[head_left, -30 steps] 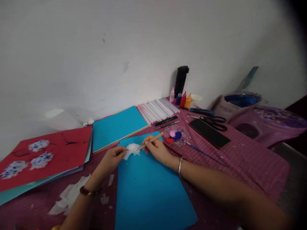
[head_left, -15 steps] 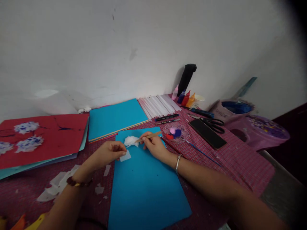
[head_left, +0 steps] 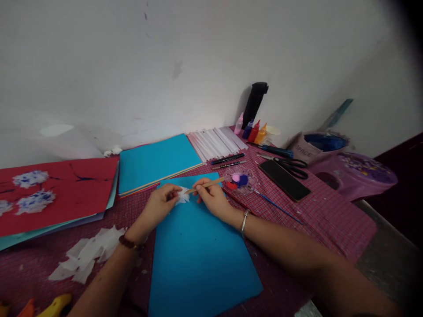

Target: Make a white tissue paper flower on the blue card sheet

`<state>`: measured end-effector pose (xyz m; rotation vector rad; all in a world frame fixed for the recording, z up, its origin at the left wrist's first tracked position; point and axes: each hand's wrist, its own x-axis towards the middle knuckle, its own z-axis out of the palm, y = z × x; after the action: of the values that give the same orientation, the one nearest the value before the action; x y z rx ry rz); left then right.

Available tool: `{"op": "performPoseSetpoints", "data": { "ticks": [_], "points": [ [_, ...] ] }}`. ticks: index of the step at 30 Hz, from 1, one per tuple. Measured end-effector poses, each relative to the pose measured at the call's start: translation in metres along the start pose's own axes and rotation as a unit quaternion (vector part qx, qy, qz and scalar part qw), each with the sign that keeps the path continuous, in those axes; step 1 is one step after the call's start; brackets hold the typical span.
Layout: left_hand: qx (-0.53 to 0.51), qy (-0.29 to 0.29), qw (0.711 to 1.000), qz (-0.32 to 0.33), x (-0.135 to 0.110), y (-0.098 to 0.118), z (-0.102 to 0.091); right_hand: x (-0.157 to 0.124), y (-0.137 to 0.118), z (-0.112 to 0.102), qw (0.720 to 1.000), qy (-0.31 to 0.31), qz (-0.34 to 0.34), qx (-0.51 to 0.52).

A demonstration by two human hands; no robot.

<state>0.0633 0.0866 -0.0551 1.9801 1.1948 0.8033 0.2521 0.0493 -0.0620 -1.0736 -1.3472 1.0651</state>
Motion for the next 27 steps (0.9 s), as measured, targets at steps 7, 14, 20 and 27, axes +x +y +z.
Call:
{"op": "performPoseSetpoints", "data": {
  "ticks": [7,14,20,27],
  "points": [
    [-0.013,0.019,1.0,0.0,0.001,-0.004,0.002,-0.006,-0.003,0.003,0.994,-0.07,-0.063,-0.053],
    [-0.044,0.028,0.998,-0.032,0.003,-0.002,0.004,-0.003,-0.001,0.002,0.982,-0.09,-0.076,-0.15],
    [-0.03,0.05,0.998,-0.025,0.002,-0.006,0.006,-0.002,0.0,0.003,0.974,-0.102,-0.091,-0.182],
    [0.032,0.143,0.989,-0.03,-0.004,-0.014,-0.007,-0.01,-0.005,-0.001,0.931,-0.159,-0.187,-0.27]
  ]
}}
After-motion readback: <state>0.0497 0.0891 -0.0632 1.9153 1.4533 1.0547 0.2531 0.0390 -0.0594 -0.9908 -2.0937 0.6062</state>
